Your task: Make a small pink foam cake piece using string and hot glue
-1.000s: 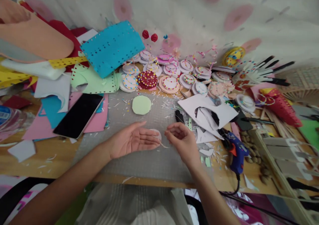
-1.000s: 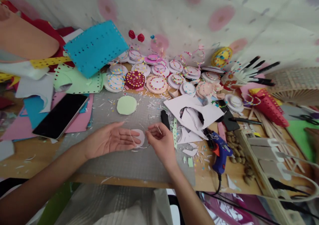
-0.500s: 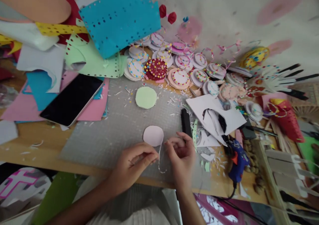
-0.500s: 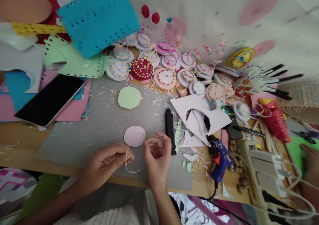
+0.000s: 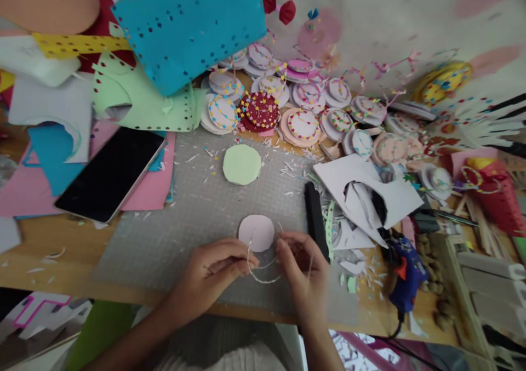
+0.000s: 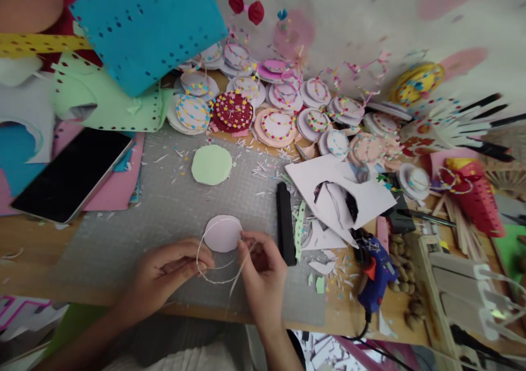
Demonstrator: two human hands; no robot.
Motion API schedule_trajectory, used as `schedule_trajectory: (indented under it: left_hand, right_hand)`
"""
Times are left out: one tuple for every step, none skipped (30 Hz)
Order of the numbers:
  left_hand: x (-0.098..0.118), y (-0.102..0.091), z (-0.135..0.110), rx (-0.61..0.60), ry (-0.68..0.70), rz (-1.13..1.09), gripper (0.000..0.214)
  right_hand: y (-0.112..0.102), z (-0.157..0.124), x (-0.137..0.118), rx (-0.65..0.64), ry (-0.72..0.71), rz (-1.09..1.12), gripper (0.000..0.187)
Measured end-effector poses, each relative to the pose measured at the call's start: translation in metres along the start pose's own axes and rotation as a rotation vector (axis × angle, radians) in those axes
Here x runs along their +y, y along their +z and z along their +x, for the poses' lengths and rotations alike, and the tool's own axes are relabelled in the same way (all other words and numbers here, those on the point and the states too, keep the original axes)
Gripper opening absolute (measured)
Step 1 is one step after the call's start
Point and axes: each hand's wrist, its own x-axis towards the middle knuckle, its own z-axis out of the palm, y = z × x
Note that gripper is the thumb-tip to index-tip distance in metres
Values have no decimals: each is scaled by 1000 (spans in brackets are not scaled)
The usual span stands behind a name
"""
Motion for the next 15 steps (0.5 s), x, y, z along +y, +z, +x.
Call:
schedule_trajectory:
  left_hand:
    - [0, 0, 0, 19, -53, -31, 12]
    - [0, 0, 1, 49, -98, -55, 12]
    - [0, 1, 1, 91, -133, -67, 14]
    - [0, 2, 2, 148, -149, -68, 17]
    - [1, 4, 4, 215, -145, -58, 19]
    - [0, 5, 5, 281, -120, -30, 20]
    - [0, 7, 6, 345, -74, 21, 19]
    - [0, 8, 7, 404, -8, 99, 17]
    - [-1, 9, 7, 452, 80, 203, 15]
    - [-2, 8, 6, 481, 184, 327, 14]
    - [-3, 7, 4, 487, 290, 460, 13]
    - [-4, 5, 0, 469, 392, 588, 13]
    - [-5, 2, -4, 429, 487, 697, 14]
    - [-6, -1, -8, 360, 564, 786, 18]
    - [-8, -4, -13, 269, 624, 856, 23]
  right_hand:
    - [-2, 1, -1, 3, -7, -24, 11]
    - [-4, 1, -2, 5, -10, -47, 11]
    - [-5, 2, -3, 3, -4, -60, 13]
    - [-5, 1, -4, -2, 17, -54, 16]
    - [-4, 1, -5, -11, 56, -30, 19]
    - [-3, 0, -5, -18, 104, 8, 22]
    - [-2, -1, -5, -21, 158, 50, 24]
    - [0, -2, -4, -18, 205, 89, 26]
    - [1, -3, -4, -11, 238, 117, 27]
    - [2, -4, -3, 4, 254, 129, 28]
    - [3, -5, -2, 23, 260, 128, 29]
    - [4, -6, -1, 45, 259, 117, 30]
    - [4, -6, 0, 65, 258, 98, 30]
    - [4, -6, 0, 83, 257, 75, 30]
    - [4, -6, 1, 99, 257, 52, 30]
